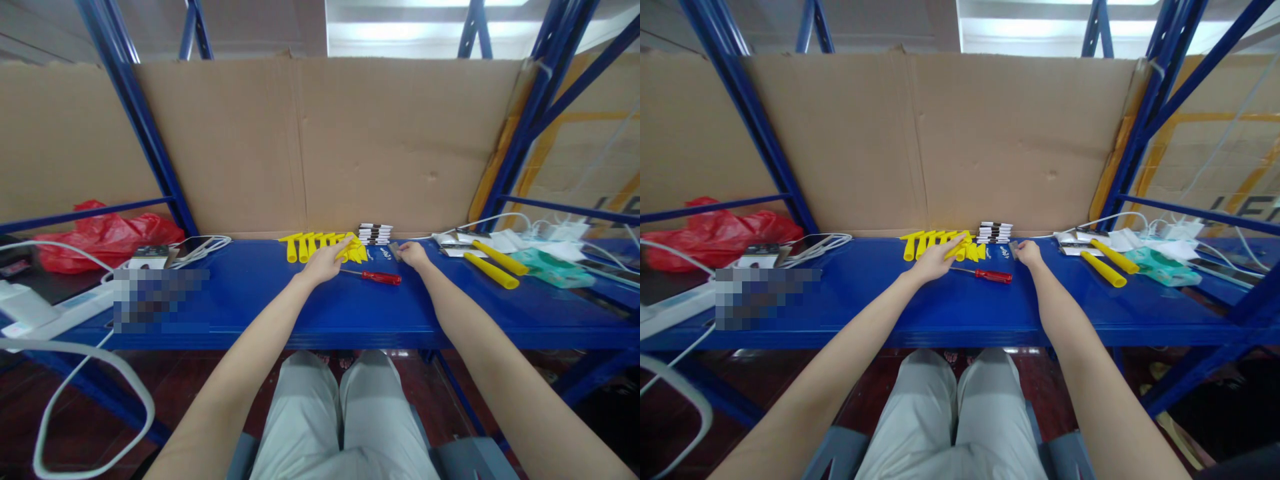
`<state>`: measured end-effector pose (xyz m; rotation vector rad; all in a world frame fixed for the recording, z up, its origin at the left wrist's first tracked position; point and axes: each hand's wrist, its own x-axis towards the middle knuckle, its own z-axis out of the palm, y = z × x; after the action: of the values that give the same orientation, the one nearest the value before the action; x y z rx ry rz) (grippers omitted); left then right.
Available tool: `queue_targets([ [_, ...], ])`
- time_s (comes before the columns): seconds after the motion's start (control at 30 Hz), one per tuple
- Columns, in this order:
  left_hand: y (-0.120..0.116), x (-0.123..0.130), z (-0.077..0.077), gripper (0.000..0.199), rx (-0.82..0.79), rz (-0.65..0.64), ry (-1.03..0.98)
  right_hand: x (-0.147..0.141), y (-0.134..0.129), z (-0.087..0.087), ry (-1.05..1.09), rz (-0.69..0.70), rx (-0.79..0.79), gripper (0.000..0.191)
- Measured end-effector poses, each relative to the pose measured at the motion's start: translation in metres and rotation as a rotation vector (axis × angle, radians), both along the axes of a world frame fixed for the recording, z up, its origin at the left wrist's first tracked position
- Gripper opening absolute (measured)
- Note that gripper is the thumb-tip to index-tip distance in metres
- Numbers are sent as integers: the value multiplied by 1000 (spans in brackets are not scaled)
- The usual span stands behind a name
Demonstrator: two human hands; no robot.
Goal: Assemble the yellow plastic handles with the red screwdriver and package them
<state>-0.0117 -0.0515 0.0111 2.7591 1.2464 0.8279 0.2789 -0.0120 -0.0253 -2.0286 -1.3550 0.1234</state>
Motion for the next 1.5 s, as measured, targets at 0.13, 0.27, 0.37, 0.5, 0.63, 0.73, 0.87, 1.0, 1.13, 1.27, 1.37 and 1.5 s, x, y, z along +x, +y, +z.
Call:
queue_targets([
  [0.13,1,0,-1,64,-1,-12,-14,-1,-1,3,-70,-4,-27,23],
  [0.27,0,-1,0,64,-3,-18,-4,-6,-5,7,-148,30,-79,22],
  [0.37,-3,0,2,63,9,-26,35,-12,-10,9,-212,25,-104,25],
  [0.5,-6,1,2,61,12,-42,99,-22,-18,13,-301,20,56,34],
  [0.63,-8,3,0,60,26,-69,147,-37,-23,20,-441,300,279,43],
  [0.73,-9,4,-1,59,31,-85,173,-56,-25,24,-560,585,365,47],
  [0.87,-10,5,0,61,27,-71,191,-78,-27,24,-655,744,321,56],
  [1.0,-12,6,1,64,21,-70,181,-84,-29,23,-645,768,259,55],
  [1.13,-12,8,1,68,7,-58,168,-81,-30,25,-599,702,265,44],
  [1.27,-7,7,-1,67,3,-56,127,-78,-31,29,-531,637,285,33],
  [1.37,-1,4,-2,65,16,-25,63,-75,-30,30,-371,496,281,24],
  [1.5,8,-3,-1,60,9,129,-45,-73,-25,31,88,333,281,18],
])
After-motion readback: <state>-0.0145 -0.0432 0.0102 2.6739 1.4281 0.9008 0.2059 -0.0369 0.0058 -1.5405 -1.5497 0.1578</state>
